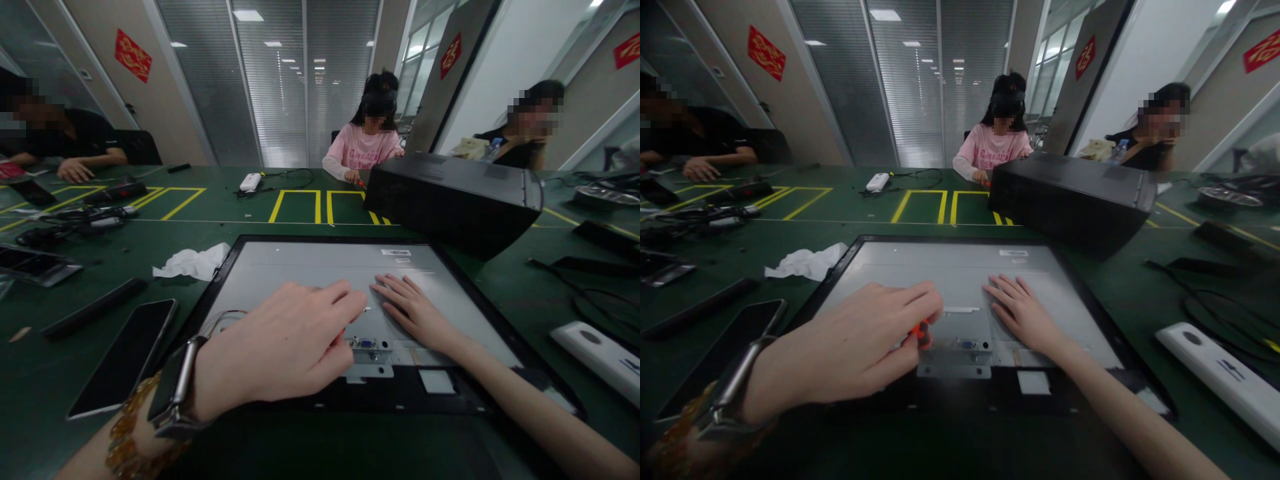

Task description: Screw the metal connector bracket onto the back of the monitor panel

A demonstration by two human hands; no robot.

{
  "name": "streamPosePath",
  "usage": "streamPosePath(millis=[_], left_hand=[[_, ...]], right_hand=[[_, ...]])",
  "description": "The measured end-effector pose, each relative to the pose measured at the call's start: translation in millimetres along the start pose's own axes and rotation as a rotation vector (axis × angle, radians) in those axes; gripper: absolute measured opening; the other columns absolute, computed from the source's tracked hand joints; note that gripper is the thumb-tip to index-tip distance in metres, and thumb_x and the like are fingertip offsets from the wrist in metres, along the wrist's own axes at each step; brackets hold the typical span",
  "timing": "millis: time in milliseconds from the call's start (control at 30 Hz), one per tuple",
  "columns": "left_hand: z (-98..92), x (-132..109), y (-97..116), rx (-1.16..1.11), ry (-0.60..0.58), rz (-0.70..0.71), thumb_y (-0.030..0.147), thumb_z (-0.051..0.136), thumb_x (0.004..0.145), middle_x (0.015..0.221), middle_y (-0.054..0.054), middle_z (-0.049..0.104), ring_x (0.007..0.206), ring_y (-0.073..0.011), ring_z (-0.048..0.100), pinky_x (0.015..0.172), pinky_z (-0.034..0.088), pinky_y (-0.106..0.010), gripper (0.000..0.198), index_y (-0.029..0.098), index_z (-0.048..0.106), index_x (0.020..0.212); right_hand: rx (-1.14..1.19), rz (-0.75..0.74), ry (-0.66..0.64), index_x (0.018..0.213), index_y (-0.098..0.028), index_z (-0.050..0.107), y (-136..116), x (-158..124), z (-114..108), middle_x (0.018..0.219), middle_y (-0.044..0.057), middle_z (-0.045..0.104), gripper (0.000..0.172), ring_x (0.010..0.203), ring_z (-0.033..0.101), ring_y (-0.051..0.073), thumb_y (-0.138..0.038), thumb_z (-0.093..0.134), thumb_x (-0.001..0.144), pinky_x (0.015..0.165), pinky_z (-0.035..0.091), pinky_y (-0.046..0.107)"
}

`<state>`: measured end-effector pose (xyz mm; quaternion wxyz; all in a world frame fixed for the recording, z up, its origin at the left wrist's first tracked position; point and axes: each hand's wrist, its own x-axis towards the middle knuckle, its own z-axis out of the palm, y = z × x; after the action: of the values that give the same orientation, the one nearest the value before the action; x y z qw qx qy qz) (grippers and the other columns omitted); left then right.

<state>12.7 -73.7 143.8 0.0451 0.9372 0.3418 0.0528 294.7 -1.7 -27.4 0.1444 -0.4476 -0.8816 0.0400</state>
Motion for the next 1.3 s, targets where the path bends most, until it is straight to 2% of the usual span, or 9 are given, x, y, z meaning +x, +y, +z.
streamPosePath(millis=[67, 200, 333, 533, 767, 967, 1133, 1300], left_hand=[[1.4, 0, -1, 0.004, 0.005, 0.01, 0.022, 0.046, 0.088, 0.082, 0.001, 0.059, 0.056, -0.0139, 0.049, 0.05, 0.028, -0.028, 0.002, 0.02, 0.047, 0.088], [7.2, 2, -4, 0.077, -0.005, -0.019, 0.042, 0.038, 0.099, 0.068, 0.002, 0.059, 0.053, -0.0151, 0.052, 0.048, 0.025, -0.027, 0.026, 0.02, 0.048, 0.092], [9.2, 5, -6, 0.111, -0.018, -0.051, 0.03, 0.034, 0.101, 0.066, 0.004, 0.059, 0.05, -0.0144, 0.053, 0.047, 0.024, -0.027, 0.019, 0.02, 0.049, 0.095], [3.4, 2, -3, 0.041, 0.005, 0.013, 0.019, 0.043, 0.088, 0.079, 0.002, 0.058, 0.055, -0.0135, 0.049, 0.049, 0.028, -0.029, 0.005, 0.02, 0.047, 0.092], [1.3, 0, -3, -0.013, -0.013, 0.016, 0.017, 0.041, 0.087, 0.086, 0.001, 0.055, 0.055, -0.0128, 0.043, 0.051, 0.029, -0.028, 0.005, 0.02, 0.045, 0.088], [-0.9, 0, -1, -0.035, -0.039, 0.044, 0.016, 0.041, 0.086, 0.089, 0.0, 0.055, 0.06, -0.0134, 0.046, 0.053, 0.033, -0.028, 0.006, 0.019, 0.046, 0.088], [3.6, 2, -4, 0.075, -0.013, 0.005, 0.019, 0.04, 0.092, 0.087, 0.0, 0.058, 0.053, -0.0132, 0.045, 0.05, 0.029, -0.029, 0.008, 0.019, 0.047, 0.093], [8.1, 2, -10, 0.187, -0.008, -0.044, 0.025, 0.036, 0.099, 0.072, 0.002, 0.059, 0.05, -0.0147, 0.05, 0.047, 0.024, -0.029, 0.014, 0.02, 0.048, 0.094]], right_hand=[[0.003, 0.001, 0.004, 0.141, -0.029, 0.041, 0, 0, 0, 0.148, 0.006, 0.043, 0.045, 0.138, 0.034, 0.026, -0.036, 0.037, 0.097, 0.112, 0.025, 0.056], [0.0, -0.002, 0.018, 0.141, -0.029, 0.042, -1, 0, 1, 0.147, 0.006, 0.044, 0.045, 0.137, 0.036, 0.026, -0.035, 0.037, 0.097, 0.112, 0.025, 0.056], [0.001, 0.0, 0.022, 0.141, -0.03, 0.042, -1, 0, 3, 0.146, 0.005, 0.045, 0.044, 0.137, 0.036, 0.025, -0.036, 0.037, 0.097, 0.112, 0.026, 0.056], [-0.004, 0.0, 0.018, 0.141, -0.028, 0.043, 0, 0, 2, 0.147, 0.006, 0.044, 0.044, 0.137, 0.036, 0.026, -0.035, 0.037, 0.097, 0.112, 0.025, 0.056], [0.0, -0.003, 0.017, 0.141, -0.03, 0.042, 0, 0, 1, 0.147, 0.005, 0.044, 0.044, 0.137, 0.036, 0.026, -0.035, 0.037, 0.097, 0.112, 0.025, 0.057], [-0.016, 0.002, 0.006, 0.141, -0.028, 0.042, 0, 0, 2, 0.147, 0.006, 0.044, 0.045, 0.137, 0.035, 0.025, -0.035, 0.037, 0.097, 0.112, 0.025, 0.057], [-0.004, -0.002, 0.018, 0.141, -0.03, 0.041, 1, 0, 2, 0.147, 0.005, 0.044, 0.045, 0.137, 0.036, 0.025, -0.036, 0.037, 0.097, 0.112, 0.025, 0.056], [-0.012, -0.001, 0.01, 0.141, -0.031, 0.041, 3, -1, 4, 0.148, 0.005, 0.043, 0.044, 0.137, 0.036, 0.026, -0.036, 0.036, 0.098, 0.112, 0.025, 0.057]])
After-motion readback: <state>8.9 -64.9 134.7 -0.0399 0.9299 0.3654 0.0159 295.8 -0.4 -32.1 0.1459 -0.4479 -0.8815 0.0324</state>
